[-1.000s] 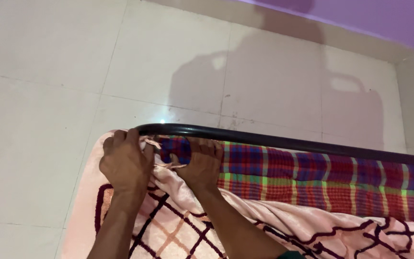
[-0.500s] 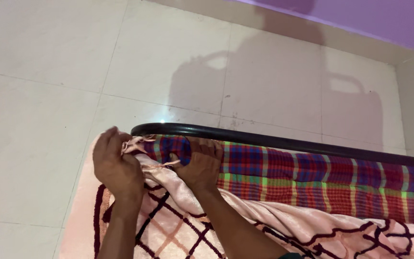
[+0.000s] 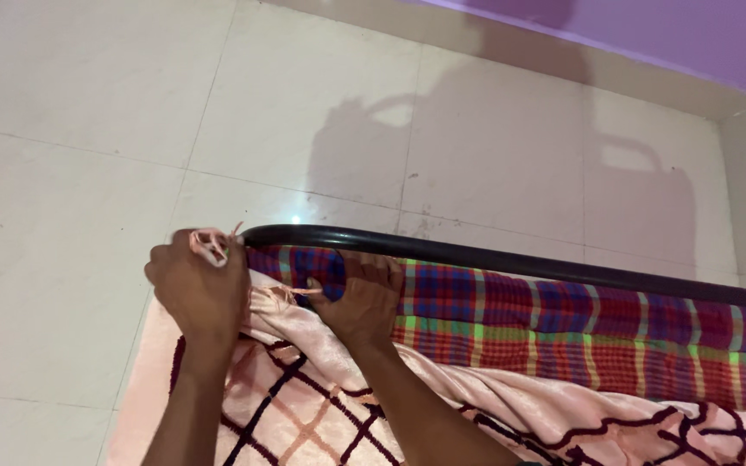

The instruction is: The person tucks the edges of a blanket and a checkered fabric under the side of a thin mattress by hand.

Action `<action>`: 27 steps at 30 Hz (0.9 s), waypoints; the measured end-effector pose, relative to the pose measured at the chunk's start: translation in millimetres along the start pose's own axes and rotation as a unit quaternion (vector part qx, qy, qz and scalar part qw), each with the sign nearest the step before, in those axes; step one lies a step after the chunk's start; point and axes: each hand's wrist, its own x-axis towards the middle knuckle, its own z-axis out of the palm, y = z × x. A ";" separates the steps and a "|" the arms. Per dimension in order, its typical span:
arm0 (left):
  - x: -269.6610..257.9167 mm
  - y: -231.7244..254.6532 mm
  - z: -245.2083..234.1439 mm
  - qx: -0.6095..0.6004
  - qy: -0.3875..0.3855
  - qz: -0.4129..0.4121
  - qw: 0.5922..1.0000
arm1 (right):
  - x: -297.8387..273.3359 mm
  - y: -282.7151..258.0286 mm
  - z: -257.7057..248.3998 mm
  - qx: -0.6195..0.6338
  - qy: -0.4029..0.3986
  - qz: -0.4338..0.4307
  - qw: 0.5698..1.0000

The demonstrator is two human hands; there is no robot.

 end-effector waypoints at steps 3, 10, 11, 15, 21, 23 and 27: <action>7.8 -19.1 8.5 -0.036 -0.017 -0.078 0.996 | 0.9 -2.4 -1.1 0.000 0.020 -0.003 1.000; -9.9 -30.2 13.0 -0.172 0.071 -0.231 0.955 | -1.3 -1.4 -1.0 0.015 0.031 -0.003 0.999; -12.5 -34.5 15.0 -0.158 0.073 -0.224 0.959 | -1.2 -1.5 -0.9 0.016 0.026 0.002 1.000; -21.1 -66.6 29.1 -0.318 0.171 -0.267 0.894 | -1.1 -2.4 -0.8 0.004 0.026 0.000 1.000; -35.2 -59.7 21.9 -0.039 0.161 -0.041 0.985 | -1.6 0.1 2.7 -0.002 0.030 -0.007 1.000; -32.4 -40.3 4.4 -0.059 0.106 -0.045 0.992 | -2.2 0.7 3.9 0.001 0.037 -0.010 0.999; -24.8 -10.5 -17.1 -0.151 0.058 -0.054 0.985 | -2.2 0.9 4.1 0.001 0.028 -0.004 1.000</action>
